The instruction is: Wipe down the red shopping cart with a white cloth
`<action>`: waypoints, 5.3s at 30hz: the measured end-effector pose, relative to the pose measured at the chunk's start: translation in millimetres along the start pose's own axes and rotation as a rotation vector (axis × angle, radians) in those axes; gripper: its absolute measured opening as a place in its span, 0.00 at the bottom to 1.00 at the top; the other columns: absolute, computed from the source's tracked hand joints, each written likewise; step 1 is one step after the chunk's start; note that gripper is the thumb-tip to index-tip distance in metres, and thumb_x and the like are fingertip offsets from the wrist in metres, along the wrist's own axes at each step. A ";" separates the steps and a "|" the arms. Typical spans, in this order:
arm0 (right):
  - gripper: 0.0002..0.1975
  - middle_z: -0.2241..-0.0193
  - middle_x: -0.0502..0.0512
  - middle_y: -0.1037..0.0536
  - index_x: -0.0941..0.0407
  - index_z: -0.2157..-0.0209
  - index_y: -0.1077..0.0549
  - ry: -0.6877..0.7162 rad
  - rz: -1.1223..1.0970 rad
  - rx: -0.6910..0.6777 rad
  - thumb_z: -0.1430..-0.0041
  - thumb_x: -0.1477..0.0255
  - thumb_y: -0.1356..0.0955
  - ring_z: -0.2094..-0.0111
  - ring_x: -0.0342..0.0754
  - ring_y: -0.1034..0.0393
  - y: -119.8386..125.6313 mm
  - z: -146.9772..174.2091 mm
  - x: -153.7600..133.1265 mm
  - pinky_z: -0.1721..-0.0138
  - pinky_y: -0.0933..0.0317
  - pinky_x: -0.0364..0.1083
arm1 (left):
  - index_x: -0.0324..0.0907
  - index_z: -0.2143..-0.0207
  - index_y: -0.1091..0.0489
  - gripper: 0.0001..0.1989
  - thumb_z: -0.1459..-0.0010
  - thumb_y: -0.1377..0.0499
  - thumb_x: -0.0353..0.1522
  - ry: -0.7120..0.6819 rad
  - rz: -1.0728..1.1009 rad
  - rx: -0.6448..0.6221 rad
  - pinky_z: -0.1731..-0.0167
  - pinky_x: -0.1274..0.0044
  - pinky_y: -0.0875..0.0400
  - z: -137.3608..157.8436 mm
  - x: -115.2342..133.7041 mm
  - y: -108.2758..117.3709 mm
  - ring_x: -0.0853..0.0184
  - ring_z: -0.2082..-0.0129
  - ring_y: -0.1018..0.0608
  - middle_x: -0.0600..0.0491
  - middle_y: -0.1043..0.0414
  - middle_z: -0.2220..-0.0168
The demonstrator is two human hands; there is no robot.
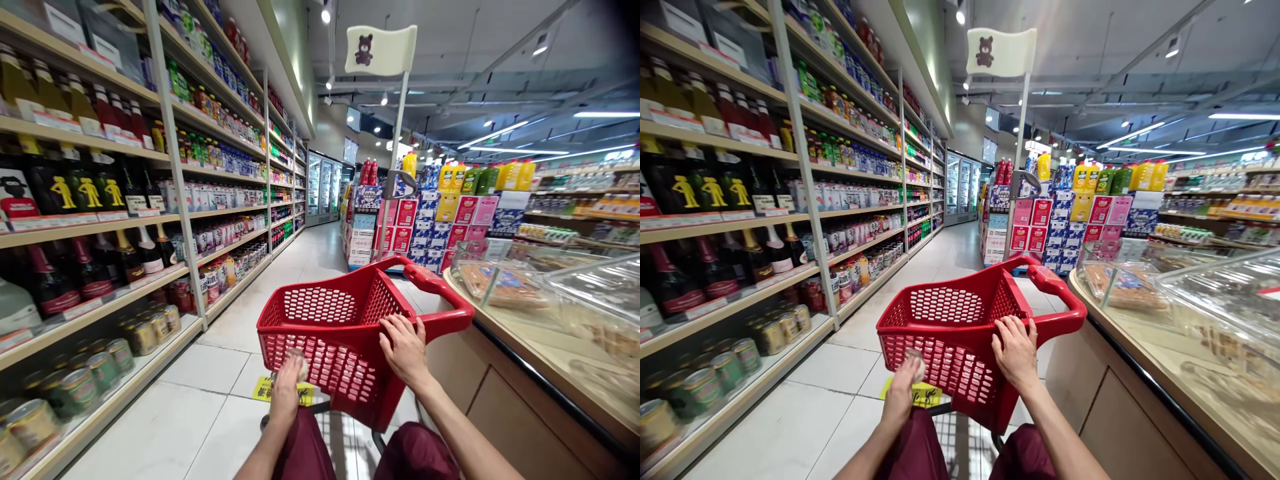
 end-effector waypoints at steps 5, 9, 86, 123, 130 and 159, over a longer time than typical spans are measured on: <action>0.14 0.58 0.54 0.26 0.54 0.58 0.29 -0.006 -0.005 -0.041 0.43 0.69 0.41 0.53 0.51 0.38 1.8 -0.7 4.7 0.44 0.65 0.56 | 0.44 0.46 0.43 0.28 0.49 0.58 0.19 -0.135 -0.011 0.076 0.44 0.63 0.44 -33.5 28.2 16.2 0.66 0.41 0.44 0.51 0.42 0.43; 0.14 0.58 0.55 0.26 0.54 0.58 0.29 -0.026 -0.009 -0.054 0.44 0.69 0.40 0.53 0.52 0.38 2.5 -1.8 4.8 0.44 0.65 0.57 | 0.46 0.47 0.42 0.26 0.46 0.57 0.20 -0.366 0.012 -0.009 0.46 0.67 0.38 -31.7 56.3 9.1 0.68 0.43 0.40 0.52 0.36 0.47; 0.17 0.61 0.52 0.24 0.53 0.56 0.30 -0.123 -0.122 -0.121 0.38 0.68 0.46 0.59 0.47 0.32 22.2 -33.6 35.0 0.45 0.60 0.56 | 0.43 0.53 0.35 0.26 0.52 0.56 0.18 -0.302 0.088 0.009 0.50 0.65 0.34 -106.1 139.3 -12.0 0.66 0.49 0.31 0.51 0.31 0.52; 0.13 0.57 0.55 0.29 0.53 0.57 0.31 -0.038 -0.012 -0.333 0.43 0.68 0.40 0.53 0.51 0.40 -19.2 -21.4 -31.0 0.44 0.65 0.56 | 0.41 0.49 0.38 0.29 0.52 0.58 0.17 -0.220 -0.170 -0.104 0.44 0.65 0.42 -101.6 60.2 -6.3 0.65 0.43 0.39 0.50 0.36 0.47; 0.12 0.58 0.53 0.28 0.52 0.59 0.30 -0.036 -0.071 -0.256 0.43 0.71 0.40 0.54 0.49 0.39 -16.6 -16.4 -27.4 0.45 0.62 0.55 | 0.42 0.50 0.36 0.29 0.54 0.58 0.18 -0.174 -0.132 -0.046 0.46 0.64 0.41 -98.1 11.8 7.3 0.65 0.44 0.38 0.50 0.36 0.47; 0.09 0.68 0.50 0.29 0.53 0.67 0.27 -0.141 -0.136 -0.156 0.48 0.71 0.38 0.63 0.46 0.39 -8.8 -7.9 -13.1 0.51 0.60 0.49 | 0.44 0.55 0.33 0.25 0.53 0.57 0.20 -0.203 -0.028 -0.053 0.46 0.64 0.39 -91.4 28.4 4.6 0.67 0.48 0.33 0.52 0.32 0.50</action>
Point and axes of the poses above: each hand's wrist, its own z-axis away from the middle knuckle, its own y-axis out of the back of the hand, x = y × z, the point moved 5 cm from there along -z, towards the middle knuckle
